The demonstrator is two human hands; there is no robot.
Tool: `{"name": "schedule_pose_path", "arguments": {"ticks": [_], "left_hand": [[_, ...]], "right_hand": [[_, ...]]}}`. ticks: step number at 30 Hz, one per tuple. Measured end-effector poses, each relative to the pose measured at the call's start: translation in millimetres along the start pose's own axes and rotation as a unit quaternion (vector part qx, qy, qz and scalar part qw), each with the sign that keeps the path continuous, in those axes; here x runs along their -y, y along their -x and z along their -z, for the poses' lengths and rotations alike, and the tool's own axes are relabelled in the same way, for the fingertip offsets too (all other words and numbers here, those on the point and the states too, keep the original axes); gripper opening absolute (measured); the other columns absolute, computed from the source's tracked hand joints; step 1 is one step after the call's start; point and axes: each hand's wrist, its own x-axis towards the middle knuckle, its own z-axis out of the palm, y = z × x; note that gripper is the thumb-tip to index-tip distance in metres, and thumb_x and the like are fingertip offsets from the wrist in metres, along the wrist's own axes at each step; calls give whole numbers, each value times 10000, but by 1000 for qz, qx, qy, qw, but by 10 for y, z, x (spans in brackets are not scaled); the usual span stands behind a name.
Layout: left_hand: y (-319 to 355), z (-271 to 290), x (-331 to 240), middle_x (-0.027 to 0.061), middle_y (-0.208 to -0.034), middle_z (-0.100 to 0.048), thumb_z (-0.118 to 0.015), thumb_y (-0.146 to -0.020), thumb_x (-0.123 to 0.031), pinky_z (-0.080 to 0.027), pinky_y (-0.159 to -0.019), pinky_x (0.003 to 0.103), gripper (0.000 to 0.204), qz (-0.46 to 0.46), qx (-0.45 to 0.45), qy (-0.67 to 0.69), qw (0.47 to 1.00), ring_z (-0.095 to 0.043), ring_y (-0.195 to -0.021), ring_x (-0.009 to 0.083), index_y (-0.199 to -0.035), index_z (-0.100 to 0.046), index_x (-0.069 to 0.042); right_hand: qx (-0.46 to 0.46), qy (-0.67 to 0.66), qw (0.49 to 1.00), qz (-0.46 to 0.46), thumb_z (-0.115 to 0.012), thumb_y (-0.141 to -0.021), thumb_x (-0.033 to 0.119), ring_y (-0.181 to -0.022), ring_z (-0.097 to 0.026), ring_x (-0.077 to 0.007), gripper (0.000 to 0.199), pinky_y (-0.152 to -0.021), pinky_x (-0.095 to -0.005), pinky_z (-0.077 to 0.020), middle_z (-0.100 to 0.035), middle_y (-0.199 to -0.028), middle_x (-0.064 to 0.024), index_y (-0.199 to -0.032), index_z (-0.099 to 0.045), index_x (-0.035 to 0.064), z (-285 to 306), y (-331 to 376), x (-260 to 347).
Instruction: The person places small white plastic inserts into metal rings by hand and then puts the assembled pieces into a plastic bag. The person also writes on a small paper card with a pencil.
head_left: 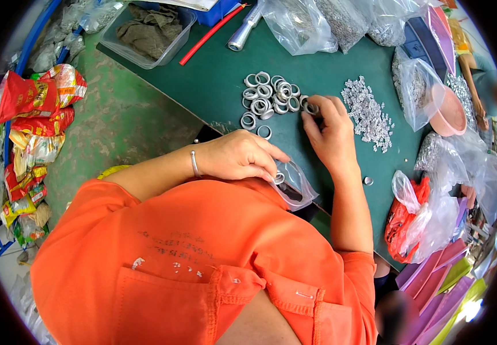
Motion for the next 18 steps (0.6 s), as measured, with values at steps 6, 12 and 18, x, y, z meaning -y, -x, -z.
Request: {"name": "schedule_pose_path", "arguments": {"ticks": [6,12,18], "left_hand": [[-3,-7,-16,161,-1143,-681,-701,-822,-83,-536,-810,341,71,19,3,16,1000,-684,-913,276,-868,-730,-38],[0,4,-9,150,-1155,-680,-702,-821,-69,-540,-794,331,71,16,6,0,1000,-686,-892,267,-875,-730,-33],[0,-7,-1,145,-1162,-680,-703,-822,-75,-538,-796,331,71,4,-5,1,1000,-685,-898,264,-873,-729,-31]], "right_hand": [[127,-202,966,-104,-662,-793,-8,-702,-634,-160,122,-626,-283,-513,-642,-843,-93,-914,-664,1,226,185,116],[105,-51,993,35,-691,-808,32,-821,-659,-271,164,-690,-347,-531,-631,-1003,-101,-970,-671,47,168,21,169],[48,88,993,55,-681,-814,43,-816,-637,-309,138,-678,-395,-518,-616,-936,-110,-951,-663,52,-43,-43,2]]}}
